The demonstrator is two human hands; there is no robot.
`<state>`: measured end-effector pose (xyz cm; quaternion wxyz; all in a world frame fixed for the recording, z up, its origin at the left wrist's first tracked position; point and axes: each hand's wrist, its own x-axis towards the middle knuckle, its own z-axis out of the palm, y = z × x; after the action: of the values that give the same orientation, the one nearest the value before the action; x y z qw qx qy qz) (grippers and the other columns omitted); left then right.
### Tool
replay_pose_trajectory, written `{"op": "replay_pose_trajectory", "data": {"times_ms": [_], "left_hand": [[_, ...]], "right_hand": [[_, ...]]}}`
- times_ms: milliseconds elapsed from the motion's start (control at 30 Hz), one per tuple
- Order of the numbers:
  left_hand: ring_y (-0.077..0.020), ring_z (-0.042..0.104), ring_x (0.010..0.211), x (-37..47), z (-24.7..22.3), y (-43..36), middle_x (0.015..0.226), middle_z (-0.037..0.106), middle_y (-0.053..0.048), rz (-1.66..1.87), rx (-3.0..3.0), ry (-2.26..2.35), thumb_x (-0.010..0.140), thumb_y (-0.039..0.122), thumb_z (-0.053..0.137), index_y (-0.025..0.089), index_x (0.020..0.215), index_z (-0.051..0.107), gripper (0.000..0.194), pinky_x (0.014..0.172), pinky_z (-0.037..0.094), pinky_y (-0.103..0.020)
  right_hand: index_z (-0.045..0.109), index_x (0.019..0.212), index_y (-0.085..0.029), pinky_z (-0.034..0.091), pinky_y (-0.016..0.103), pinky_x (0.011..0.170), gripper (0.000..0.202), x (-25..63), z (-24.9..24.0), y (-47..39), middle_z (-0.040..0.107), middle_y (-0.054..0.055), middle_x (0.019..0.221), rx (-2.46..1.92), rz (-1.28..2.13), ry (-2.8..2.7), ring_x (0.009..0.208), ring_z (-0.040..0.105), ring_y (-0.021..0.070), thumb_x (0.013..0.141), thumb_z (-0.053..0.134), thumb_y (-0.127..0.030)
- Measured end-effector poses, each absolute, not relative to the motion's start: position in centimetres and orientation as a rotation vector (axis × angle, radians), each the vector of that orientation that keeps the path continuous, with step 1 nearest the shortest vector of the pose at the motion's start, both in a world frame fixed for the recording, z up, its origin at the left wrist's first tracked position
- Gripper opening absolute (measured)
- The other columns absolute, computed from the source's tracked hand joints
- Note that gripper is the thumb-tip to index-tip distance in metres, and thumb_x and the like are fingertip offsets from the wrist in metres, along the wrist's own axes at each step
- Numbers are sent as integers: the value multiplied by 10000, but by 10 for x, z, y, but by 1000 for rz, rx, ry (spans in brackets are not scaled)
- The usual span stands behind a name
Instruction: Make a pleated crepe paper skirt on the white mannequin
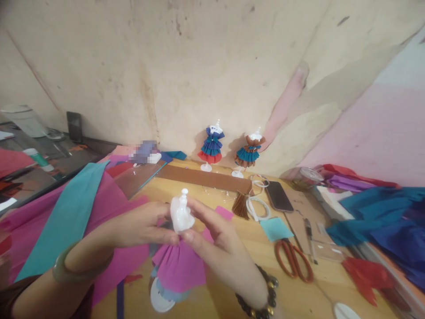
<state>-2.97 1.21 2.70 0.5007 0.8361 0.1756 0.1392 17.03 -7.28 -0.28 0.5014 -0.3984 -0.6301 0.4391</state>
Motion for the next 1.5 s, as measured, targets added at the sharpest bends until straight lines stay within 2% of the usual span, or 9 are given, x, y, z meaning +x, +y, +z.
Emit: {"op": "replay_pose_trajectory", "data": {"times_ms": [200, 333, 400, 533, 767, 967, 1167, 1367, 1500], "left_hand": [[-245, 680, 977, -28, 29, 8, 1090, 737, -60, 351, 2041, 519, 884, 415, 649, 193, 1100, 690, 311, 844, 493, -312], [-266, 654, 1083, -28, 33, 6, 1163, 734, -31, 521, 2048, 715, 735, 409, 809, 232, 1139, 690, 457, 912, 479, -331], [-249, 666, 1043, -26, 34, 5, 1105, 752, -15, 635, 2079, 762, 711, 376, 833, 229, 1087, 712, 421, 887, 487, -312], [-193, 695, 872, -24, 32, 3, 956, 772, 2, 750, 2220, 697, 807, 348, 763, 207, 962, 731, 212, 791, 494, -257], [-193, 699, 867, -24, 27, 7, 981, 775, -17, 784, 2442, 587, 904, 347, 661, 201, 1034, 696, 198, 783, 466, -261], [-190, 689, 1024, -24, 25, 8, 1155, 746, -28, 858, 2160, 569, 884, 276, 673, 215, 1164, 673, 287, 890, 502, -254], [-224, 641, 1158, -21, 23, 8, 1251, 704, -57, 814, 1950, 549, 847, 232, 700, 211, 1221, 647, 378, 984, 487, -324], [-272, 640, 1151, -23, 18, 12, 1128, 743, -92, 794, 1870, 592, 812, 248, 736, 170, 1255, 617, 465, 1016, 460, -414], [-268, 673, 1074, -23, 16, 13, 1084, 743, -106, 829, 1816, 578, 797, 260, 749, 147, 1257, 605, 495, 958, 501, -406]], "right_hand": [[657, 1229, -448, 430, 444, 1112, 402, 170, -3, -71, 677, -32, 1315, -1000, 928, -1533, 1232, 613, 221, 867, 730, -288], [695, 1187, -407, 452, 461, 1086, 354, 171, -4, -69, 705, -1, 1265, -1042, 891, -1498, 1189, 638, 246, 847, 746, -322], [705, 1166, -390, 480, 455, 1058, 340, 172, -6, -67, 718, 9, 1243, -1073, 907, -1427, 1162, 653, 247, 835, 758, -338], [706, 1162, -388, 546, 365, 979, 383, 172, -8, -65, 720, 2, 1242, -1026, 946, -1309, 1112, 681, 217, 797, 797, -322], [720, 1151, -368, 569, 234, 895, 344, 167, -6, -63, 745, 6, 1199, -790, 1079, -1164, 1065, 703, 158, 821, 786, -299], [741, 1110, -344, 585, 246, 860, 314, 165, -8, -58, 762, 17, 1159, -762, 1094, -1082, 1010, 717, 159, 810, 798, -271], [736, 1112, -356, 587, 252, 843, 332, 160, -11, -55, 741, 4, 1207, -734, 1057, -1065, 1026, 709, 160, 801, 806, -262], [736, 1115, -352, 548, 274, 939, 308, 158, -14, -56, 730, 1, 1230, -759, 1049, -1076, 1111, 677, 168, 829, 781, -249], [718, 1136, -372, 550, 309, 945, 302, 155, -16, -56, 718, 10, 1255, -713, 1123, -1060, 1137, 669, 186, 849, 756, -284]]}}
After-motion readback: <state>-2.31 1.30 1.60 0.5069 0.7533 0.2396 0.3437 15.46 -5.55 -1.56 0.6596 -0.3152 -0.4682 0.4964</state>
